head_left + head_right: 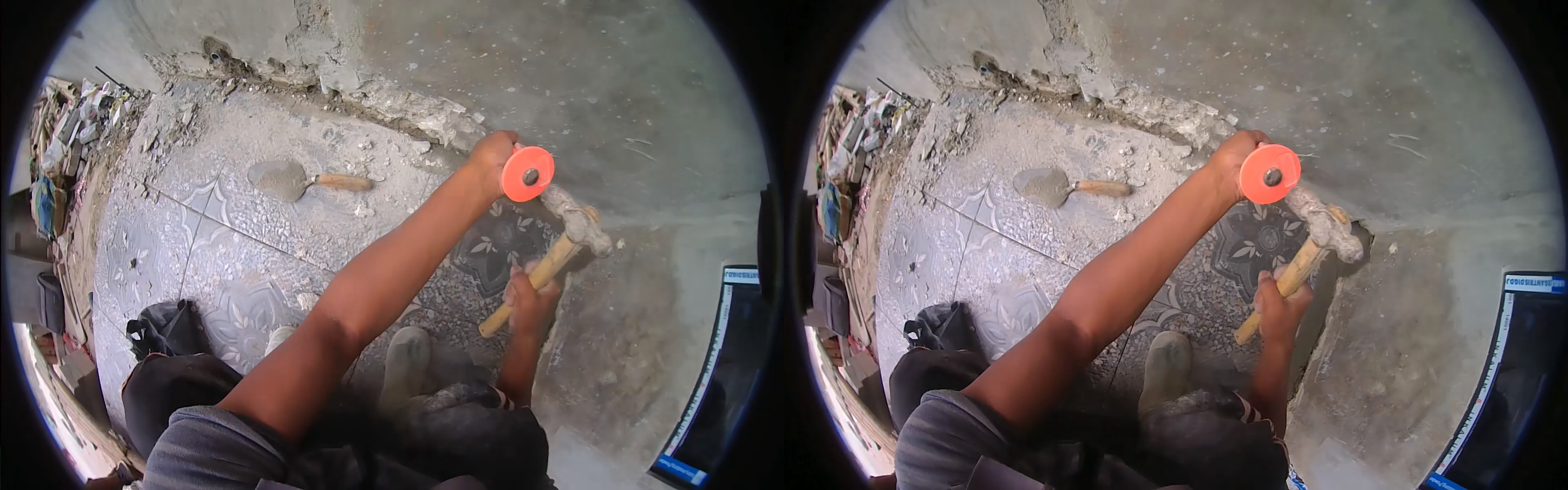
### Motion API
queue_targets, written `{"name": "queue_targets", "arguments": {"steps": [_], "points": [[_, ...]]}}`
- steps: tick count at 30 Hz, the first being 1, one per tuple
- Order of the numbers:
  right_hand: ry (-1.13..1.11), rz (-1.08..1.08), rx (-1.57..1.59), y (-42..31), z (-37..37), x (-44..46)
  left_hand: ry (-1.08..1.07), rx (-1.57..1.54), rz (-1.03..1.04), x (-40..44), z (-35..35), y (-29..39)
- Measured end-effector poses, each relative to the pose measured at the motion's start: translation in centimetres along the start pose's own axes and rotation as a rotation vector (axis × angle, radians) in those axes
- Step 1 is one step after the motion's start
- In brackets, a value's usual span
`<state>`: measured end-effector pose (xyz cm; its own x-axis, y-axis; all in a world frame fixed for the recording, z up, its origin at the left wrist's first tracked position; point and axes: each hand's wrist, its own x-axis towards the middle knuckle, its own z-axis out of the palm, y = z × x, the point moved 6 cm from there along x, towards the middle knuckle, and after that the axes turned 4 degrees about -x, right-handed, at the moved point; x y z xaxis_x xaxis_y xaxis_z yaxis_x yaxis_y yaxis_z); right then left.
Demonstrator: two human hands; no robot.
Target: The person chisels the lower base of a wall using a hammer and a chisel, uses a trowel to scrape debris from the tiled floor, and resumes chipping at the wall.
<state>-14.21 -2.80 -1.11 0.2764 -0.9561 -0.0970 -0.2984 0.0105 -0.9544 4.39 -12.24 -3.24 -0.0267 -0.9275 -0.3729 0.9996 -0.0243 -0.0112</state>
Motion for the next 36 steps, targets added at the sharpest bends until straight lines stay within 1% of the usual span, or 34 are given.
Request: {"name": "queue_targets", "arguments": {"steps": [2,3,4,6,7,9,11,13,14,16,17,20,23,26,29,32,34,36], "points": [[0.019,-0.139,0.255,-4.2,-2.9,-1.6,0.0,-0.084,-0.068,0.2,-0.9,-0.9],[0.051,-0.384,0.297,-7.1,-4.7,-1.7,0.067,-0.103,-0.017,-0.6,-0.5,-0.9],[0.073,-0.616,0.339,-9.6,-6.1,-2.3,0.052,-0.108,-0.027,-0.1,-0.7,-0.8],[0.153,-0.886,0.454,-12.7,-8.2,-3.3,0.042,-0.124,-0.047,0.5,-1.6,-1.2],[0.175,-0.942,0.532,-12.5,-7.9,-3.5,0.053,-0.062,0.006,0.0,-1.8,-1.1],[0.216,-1.049,0.691,-11.1,-6.2,-4.3,-0.001,0.005,0.041,-0.9,-2.1,-0.9],[0.209,-0.932,0.422,-7.6,-2.5,-4.1,-0.032,0.042,0.052,-1.2,-2.3,-0.9],[-0.033,-0.652,0.253,-3.8,-0.8,-3.3,-0.142,-0.034,0.047,-0.9,-2.8,-0.8],[-0.043,-0.583,0.182,-3.0,-1.0,-3.1,-0.203,-0.069,0.044,-0.6,-2.8,-0.4],[-0.072,-0.437,0.033,-2.3,-1.2,-2.3,-0.181,-0.099,0.012,-2.7,-2.1,0.5],[-0.117,-0.443,0.038,-1.8,-1.2,-1.9,-0.17,-0.119,-0.003,-3.4,-1.9,0.8],[-0.141,-0.446,0.094,-1.0,-0.9,-2.0,-0.287,-0.185,-0.113,-1.6,-2.9,1.2],[-0.194,-0.456,0.289,-3.5,-0.3,-2.5,-0.298,-0.182,-0.064,-1.2,-2.8,1.5],[-0.156,-0.674,0.245,-8.8,-0.6,-3.5,-0.183,-0.219,0.002,-1.8,-2.1,1.9],[0.006,-0.997,0.114,-12.6,-0.9,-5.2,-0.173,-0.225,0.019,-0.9,-2.1,1.9],[0.185,-1.037,0.151,-11.7,0.3,-5.1,-0.148,-0.194,0.048,-1.1,-1.9,2.1],[0.097,-0.869,-0.332,-6.6,2.2,-1.4,-0.129,-0.22,-0.02,-0.4,-2.4,1.5],[-0.201,-0.074,-0.264,-3.4,2.8,1.0,-0.118,-0.221,-0.051,-0.3,-2.2,1.4]]}}
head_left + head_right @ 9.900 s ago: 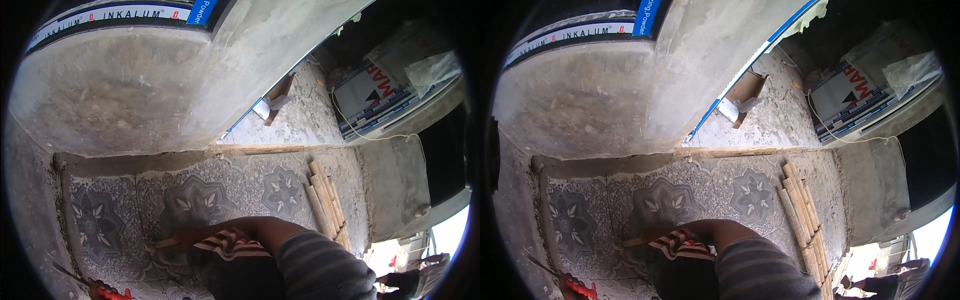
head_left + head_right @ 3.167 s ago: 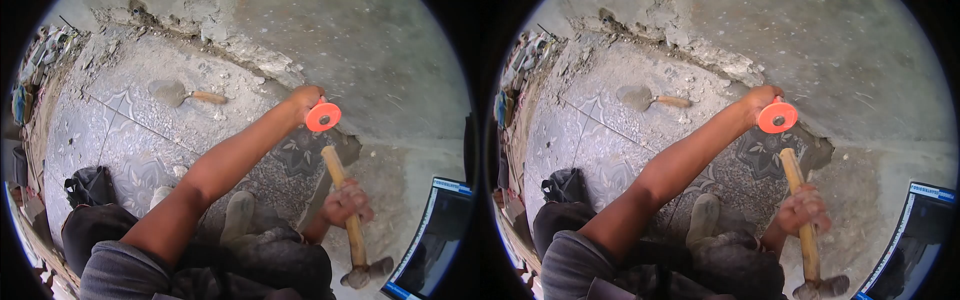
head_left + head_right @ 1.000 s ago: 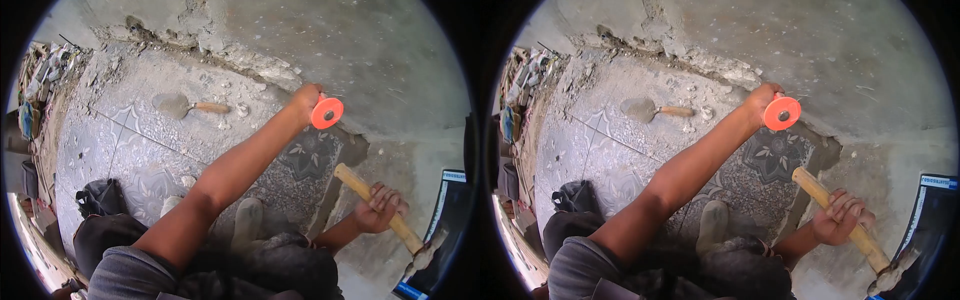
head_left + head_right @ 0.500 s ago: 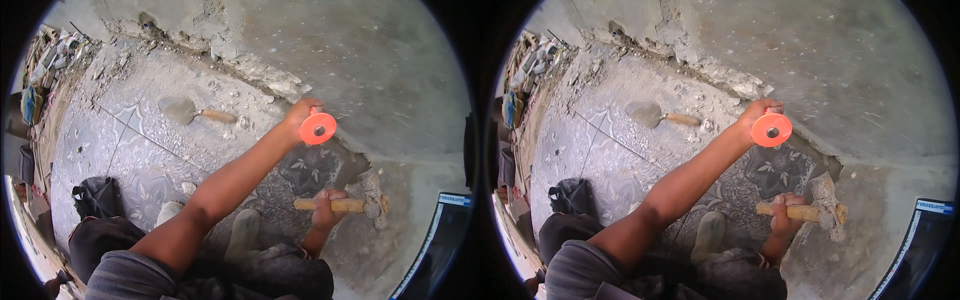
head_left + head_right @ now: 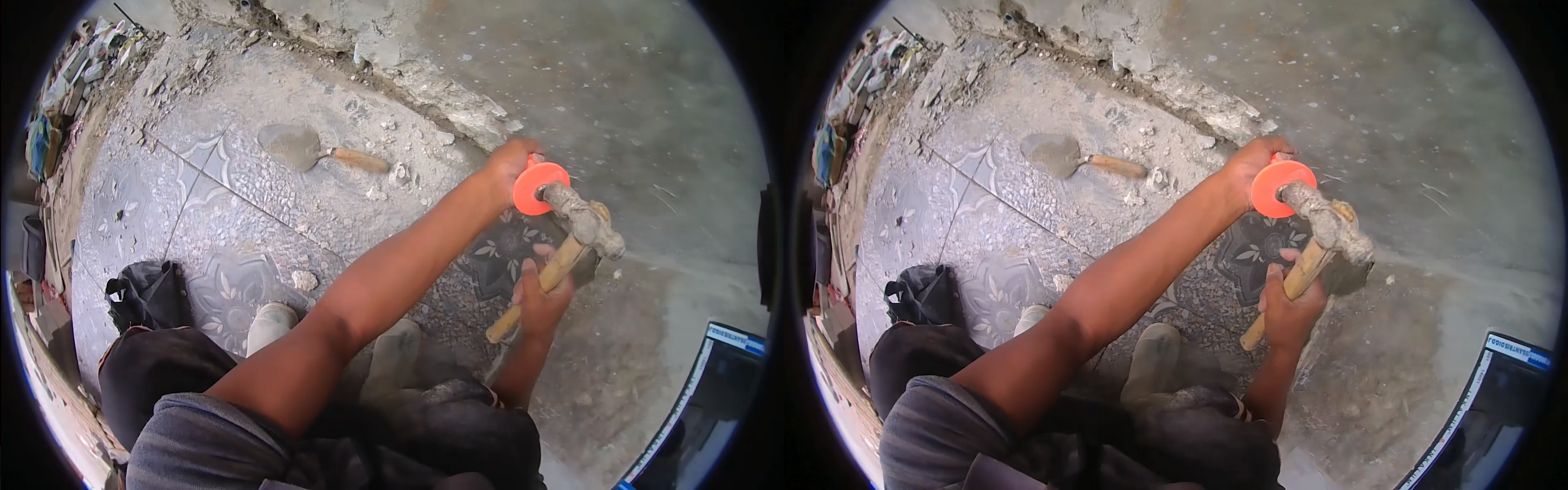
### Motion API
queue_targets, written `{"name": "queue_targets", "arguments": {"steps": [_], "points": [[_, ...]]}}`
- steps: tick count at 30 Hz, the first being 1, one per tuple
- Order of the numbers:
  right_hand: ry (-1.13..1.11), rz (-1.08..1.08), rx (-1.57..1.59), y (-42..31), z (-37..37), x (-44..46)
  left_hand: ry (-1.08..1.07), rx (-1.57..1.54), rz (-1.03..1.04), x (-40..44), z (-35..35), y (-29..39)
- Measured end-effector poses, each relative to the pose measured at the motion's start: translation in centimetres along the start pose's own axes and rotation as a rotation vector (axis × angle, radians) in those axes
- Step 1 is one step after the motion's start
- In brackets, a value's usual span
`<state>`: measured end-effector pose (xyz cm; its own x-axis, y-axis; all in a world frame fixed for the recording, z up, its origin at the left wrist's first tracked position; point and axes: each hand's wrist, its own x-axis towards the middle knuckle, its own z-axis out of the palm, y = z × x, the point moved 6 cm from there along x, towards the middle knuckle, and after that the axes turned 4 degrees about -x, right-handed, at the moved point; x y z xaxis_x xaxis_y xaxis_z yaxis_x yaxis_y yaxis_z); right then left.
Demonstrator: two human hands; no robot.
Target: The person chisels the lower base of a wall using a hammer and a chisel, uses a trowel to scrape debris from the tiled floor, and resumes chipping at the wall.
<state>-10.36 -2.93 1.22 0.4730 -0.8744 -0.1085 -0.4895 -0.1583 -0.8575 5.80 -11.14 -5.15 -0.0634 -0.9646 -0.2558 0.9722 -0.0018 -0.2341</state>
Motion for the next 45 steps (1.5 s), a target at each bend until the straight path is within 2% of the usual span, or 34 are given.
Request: {"name": "queue_targets", "arguments": {"steps": [3,5,8,9,11,13,14,15,16,17,18,19,22,23,25,28,29,31,32,34,36,37,39,42,45], "points": [[0.22,-0.163,0.214,-3.9,-2.8,-1.9,0.017,0.021,-0.014,-0.7,-0.3,0.3],[0.37,-0.543,0.296,-7.6,-4.9,-3.8,-0.019,0.013,-0.016,-0.3,-0.6,0.5],[0.406,-0.968,0.422,-9.7,-5.9,-5.7,0.022,-0.034,0.008,-0.3,-0.5,0.5],[0.484,-1.034,0.419,-9.1,-4.7,-5.3,0.005,-0.029,-0.005,-0.1,-0.6,0.4],[0.291,-0.997,0.062,-2.6,-1.0,-1.8,-0.044,-0.015,-0.036,-0.2,-0.4,0.3],[-0.006,-0.083,-0.197,2.8,1.4,0.2,0.031,-0.005,-0.058,-1.9,0.2,0.1],[0.053,-0.097,-0.071,1.9,0.6,-0.1,0.068,0.01,-0.059,-2.4,0.5,0.6],[0.098,-0.107,0.066,-0.5,0.2,-0.8,0.009,0.098,-0.003,-0.3,-0.5,1.4],[0.149,-0.087,0.184,-1.8,-0.8,-2.6,0.02,0.039,-0.053,0.0,-1.8,0.9],[0.101,-0.312,0.191,-3.6,-2.3,-3.2,0.003,-0.016,-0.096,0.6,-1.8,0.8],[0.184,-0.552,0.228,-6.4,-3.4,-3.9,-0.018,-0.065,-0.131,0.8,-1.4,1.1],[0.26,-0.778,0.262,-8.6,-4.4,-5.1,-0.014,-0.001,-0.078,0.1,-1.2,1.1],[0.349,-1.113,0.327,-10.1,-4.9,-6.3,0.031,-0.052,-0.056,0.2,-1.1,0.9],[0.399,-1.213,0.332,-9.0,-2.3,-5.2,0.038,-0.034,-0.056,0.1,-1.4,0.8],[0.194,-0.643,-0.257,0.0,1.1,-1.2,0.027,0.015,-0.049,0.4,-1.1,1.0],[0.097,-0.044,0.062,-0.3,1.1,-2.2,0.066,0.078,-0.021,0.2,-1.0,1.2],[0.043,-0.158,0.175,-3.1,0.3,-3.2,0.093,0.09,-0.019,-0.2,-1.6,0.9],[0.129,-0.578,0.296,-8.1,-2.0,-4.5,0.1,0.131,-0.009,-0.1,-0.9,1.1],[0.189,-0.729,0.324,-9.9,-3.4,-5.3,0.059,0.027,-0.043,0.5,-1.1,1.3],[0.318,-0.977,0.344,-11.0,-4.1,-6.0,-0.023,-0.173,-0.121,2.4,-1.9,1.2],[0.453,-1.175,0.312,-9.3,-2.5,-5.0,0.014,-0.105,-0.073,2.6,-2.3,1.4],[0.325,-1.044,0.263,-4.7,-0.8,-3.0,0.025,-0.067,-0.053,2.2,-1.9,1.3],[-0.005,-0.003,-0.145,3.3,1.2,0.5,0.081,0.032,0.024,-0.4,0.3,1.8],[0.057,-0.139,0.24,-2.0,-1.3,-1.5,0.095,0.103,0.031,-1.7,-0.5,1.2],[0.204,-0.718,0.371,-9.0,-5.0,-3.5,0.032,-0.052,-0.052,1.1,-1.4,0.8]]}}
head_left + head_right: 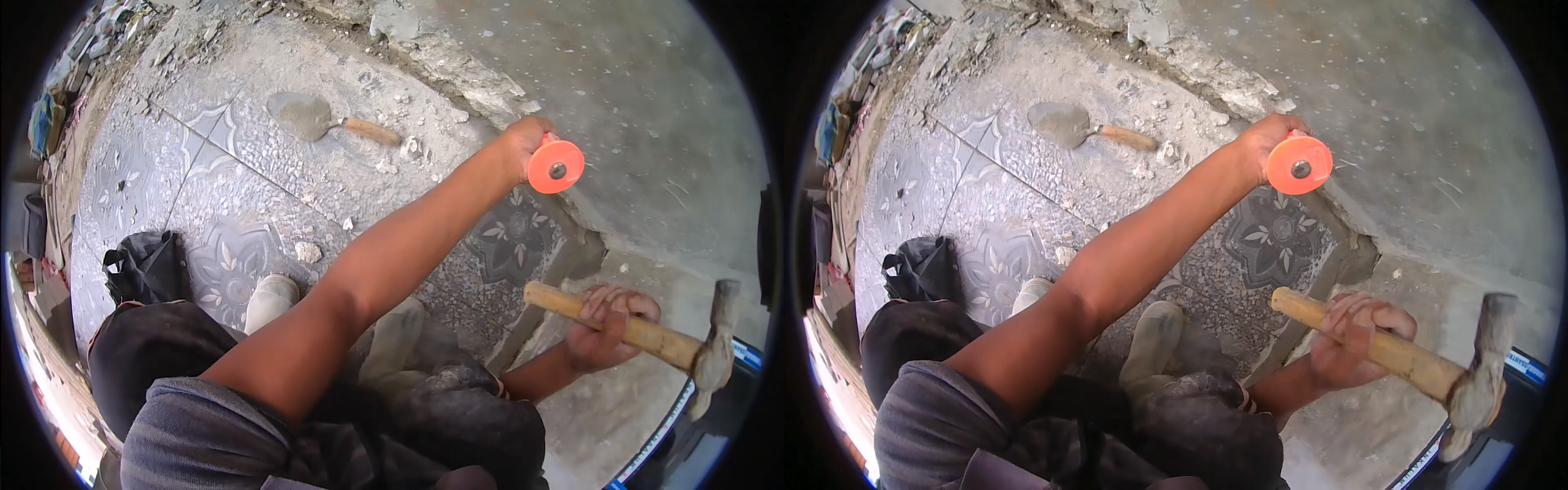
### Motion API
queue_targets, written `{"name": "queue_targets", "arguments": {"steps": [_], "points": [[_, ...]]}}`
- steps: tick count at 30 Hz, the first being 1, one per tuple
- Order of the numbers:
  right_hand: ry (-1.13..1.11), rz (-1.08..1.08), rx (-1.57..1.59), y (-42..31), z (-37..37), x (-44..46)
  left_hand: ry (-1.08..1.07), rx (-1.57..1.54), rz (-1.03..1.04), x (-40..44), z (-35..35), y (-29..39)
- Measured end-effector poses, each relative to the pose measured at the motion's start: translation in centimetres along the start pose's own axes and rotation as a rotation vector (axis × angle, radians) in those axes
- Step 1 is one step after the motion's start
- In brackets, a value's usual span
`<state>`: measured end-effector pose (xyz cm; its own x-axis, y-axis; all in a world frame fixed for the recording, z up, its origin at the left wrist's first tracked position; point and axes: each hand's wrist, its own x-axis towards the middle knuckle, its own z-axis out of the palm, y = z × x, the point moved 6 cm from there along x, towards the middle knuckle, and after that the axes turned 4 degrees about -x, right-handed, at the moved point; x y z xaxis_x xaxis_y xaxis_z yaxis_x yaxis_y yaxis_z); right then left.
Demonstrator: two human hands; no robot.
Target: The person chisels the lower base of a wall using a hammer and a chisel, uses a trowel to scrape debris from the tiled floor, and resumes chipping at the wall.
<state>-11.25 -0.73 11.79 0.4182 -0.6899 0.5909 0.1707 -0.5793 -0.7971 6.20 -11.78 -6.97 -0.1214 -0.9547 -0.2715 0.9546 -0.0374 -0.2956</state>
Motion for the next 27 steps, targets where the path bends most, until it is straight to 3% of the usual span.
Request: {"name": "queue_targets", "arguments": {"steps": [4,6,8,11,13,15,18,20,23,24,26,27], "points": [[0.149,-0.369,0.122,0.2,1.5,-1.0,-0.013,-0.114,-0.04,0.7,-0.2,-0.2],[-0.073,0.037,-0.448,11.1,0.0,-6.1,-0.026,0.002,0.026,0.4,-0.3,0.0],[-0.234,0.611,-0.592,11.4,1.8,-7.4,-0.012,0.085,0.046,-0.1,-0.2,-0.4],[-0.15,0.48,-0.298,6.5,0.7,-5.4,-0.005,0.063,0.017,-0.7,-0.9,-1.1],[-0.032,0.043,-0.164,1.2,1.2,-2.4,-0.115,0.03,-0.013,0.2,-0.9,-0.4],[-0.019,-0.172,-0.036,-1.6,1.8,-1.0,-0.034,0.021,0.03,0.1,-0.7,-0.3],[0.046,-0.402,0.052,2.2,2.8,-2.4,0.021,-0.01,0.034,-1.0,-0.1,-0.4],[-0.277,0.156,-0.647,12.9,0.9,-6.2,0.024,0.043,0.085,-0.2,0.1,0.2],[-0.107,0.635,-0.303,8.9,0.9,-5.3,-0.061,0.047,-0.004,-0.1,-0.3,0.2],[-0.113,0.55,-0.226,7.2,0.3,-4.1,-0.046,0.008,-0.04,-0.3,-1.3,-0.6],[0.006,0.098,-0.17,1.2,0.4,-1.2,-0.068,-0.029,-0.084,-0.2,-0.5,-0.2],[0.017,-0.023,-0.09,-0.5,0.6,-0.6,-0.058,-0.052,-0.073,-0.3,-0.7,-0.2]]}}
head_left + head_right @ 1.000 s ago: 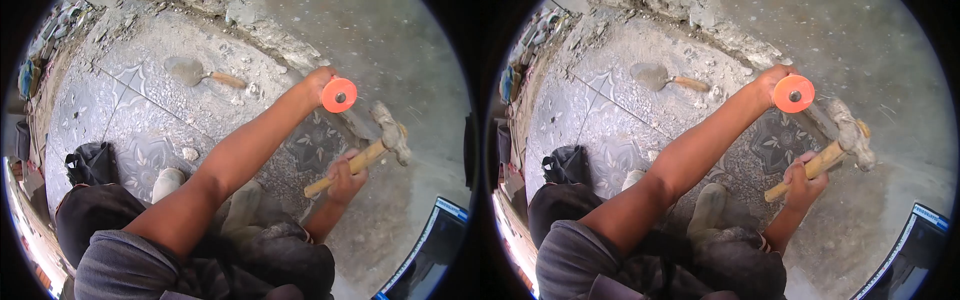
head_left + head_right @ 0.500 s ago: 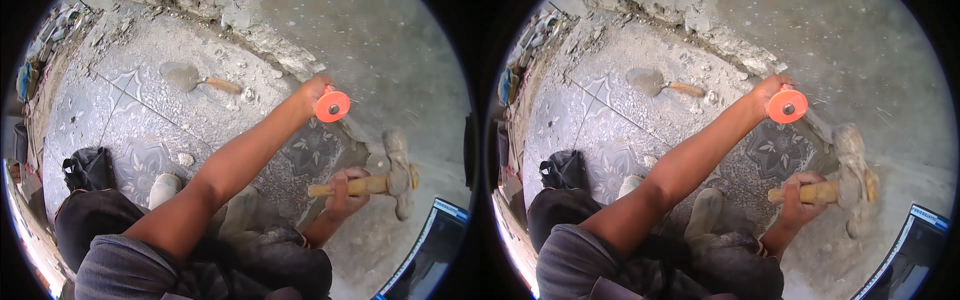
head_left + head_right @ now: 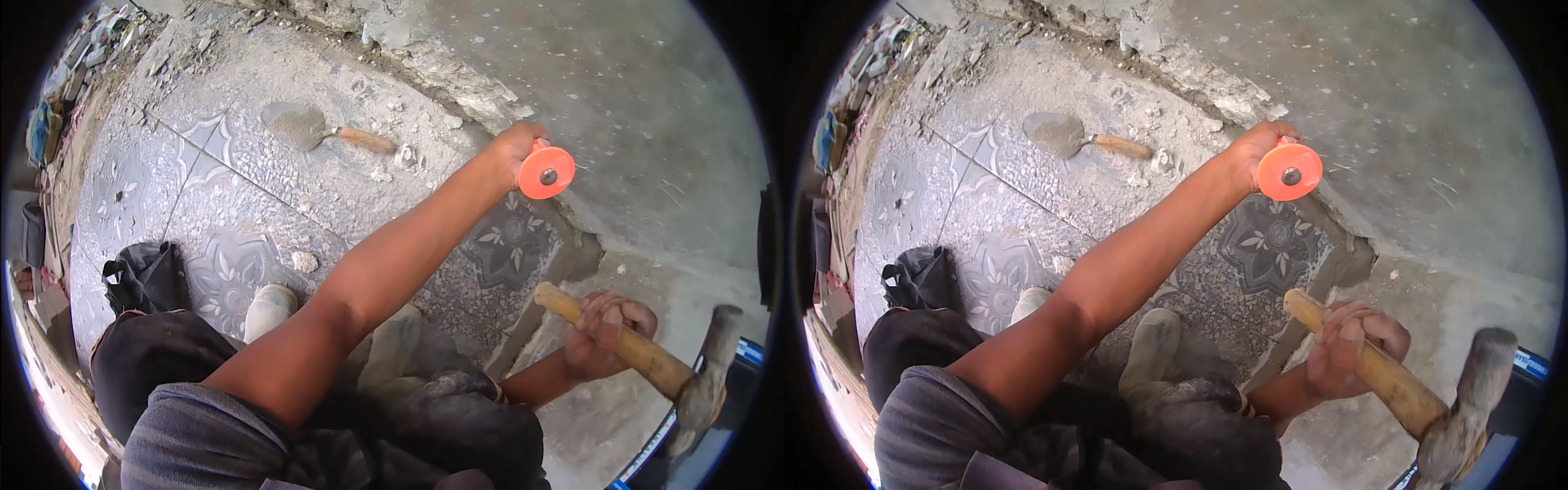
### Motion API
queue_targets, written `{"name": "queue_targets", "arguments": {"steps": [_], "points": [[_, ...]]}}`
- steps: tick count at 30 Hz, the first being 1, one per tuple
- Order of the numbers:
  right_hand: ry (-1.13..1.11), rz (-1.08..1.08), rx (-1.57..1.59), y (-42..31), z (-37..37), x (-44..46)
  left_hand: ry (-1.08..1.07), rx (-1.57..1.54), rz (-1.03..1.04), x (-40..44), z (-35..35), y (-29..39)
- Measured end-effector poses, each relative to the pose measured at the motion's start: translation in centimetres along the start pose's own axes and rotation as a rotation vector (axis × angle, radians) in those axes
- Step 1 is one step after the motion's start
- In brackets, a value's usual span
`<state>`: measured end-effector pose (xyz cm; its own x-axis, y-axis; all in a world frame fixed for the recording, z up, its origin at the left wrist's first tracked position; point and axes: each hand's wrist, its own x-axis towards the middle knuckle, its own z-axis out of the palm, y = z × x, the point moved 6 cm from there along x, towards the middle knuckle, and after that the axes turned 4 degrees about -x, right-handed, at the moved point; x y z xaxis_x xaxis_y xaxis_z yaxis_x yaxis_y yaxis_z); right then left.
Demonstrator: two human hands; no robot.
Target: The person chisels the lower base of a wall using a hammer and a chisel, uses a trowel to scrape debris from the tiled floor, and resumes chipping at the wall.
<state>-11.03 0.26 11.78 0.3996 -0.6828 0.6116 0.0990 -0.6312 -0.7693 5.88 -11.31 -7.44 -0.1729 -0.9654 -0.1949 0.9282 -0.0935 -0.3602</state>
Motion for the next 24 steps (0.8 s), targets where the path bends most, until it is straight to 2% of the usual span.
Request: {"name": "queue_targets", "arguments": {"steps": [2,3,5,7,8,9,10,12,14,17,19,21,22,24], "points": [[0.045,-0.249,0.17,-2.4,-0.1,0.8,0.012,-0.032,0.024,0.3,0.2,0.2],[0.053,-0.346,0.169,-1.2,-0.2,-0.1,0.023,-0.012,0.046,0.3,0.0,0.5],[-0.105,-0.231,0.031,6.8,2.0,-3.3,0.032,0.032,0.076,0.5,0.3,0.4],[-0.373,0.191,-0.68,14.6,1.6,-7.1,0.118,0.107,0.116,-1.7,2.3,0.4],[-0.301,0.329,-0.544,14.1,0.7,-6.7,0.172,0.151,0.13,-2.4,2.6,0.0],[-0.244,0.458,-0.386,12.7,0.6,-5.5,0.083,0.213,0.211,-2.6,3.0,0.2],[-0.191,0.62,-0.248,10.5,-0.2,-5.7,0.075,0.137,0.151,-2.1,1.1,-0.4],[-0.075,0.251,-0.049,4.7,-1.1,-2.8,-0.028,0.009,0.049,0.6,0.3,0.2],[0.039,-0.115,0.049,-0.9,-0.7,-0.1,0.015,0.012,0.134,0.6,0.1,0.2],[0.199,-0.336,0.234,-0.4,-0.4,-0.8,0.057,-0.054,0.14,1.0,0.4,-0.1],[-0.141,-0.127,-0.281,9.1,0.7,-4.3,0.02,-0.009,0.144,2.1,0.6,0.2],[-0.2,0.922,-0.304,13.1,1.9,-6.3,0.111,-0.043,0.262,1.4,0.2,1.9],[-0.146,0.865,-0.156,12.4,2.2,-5.4,0.156,-0.052,0.335,0.6,-0.4,3.9],[-0.061,0.789,0.108,9.6,0.9,-4.8,0.195,-0.058,0.344,-1.5,-4.0,6.0]]}}
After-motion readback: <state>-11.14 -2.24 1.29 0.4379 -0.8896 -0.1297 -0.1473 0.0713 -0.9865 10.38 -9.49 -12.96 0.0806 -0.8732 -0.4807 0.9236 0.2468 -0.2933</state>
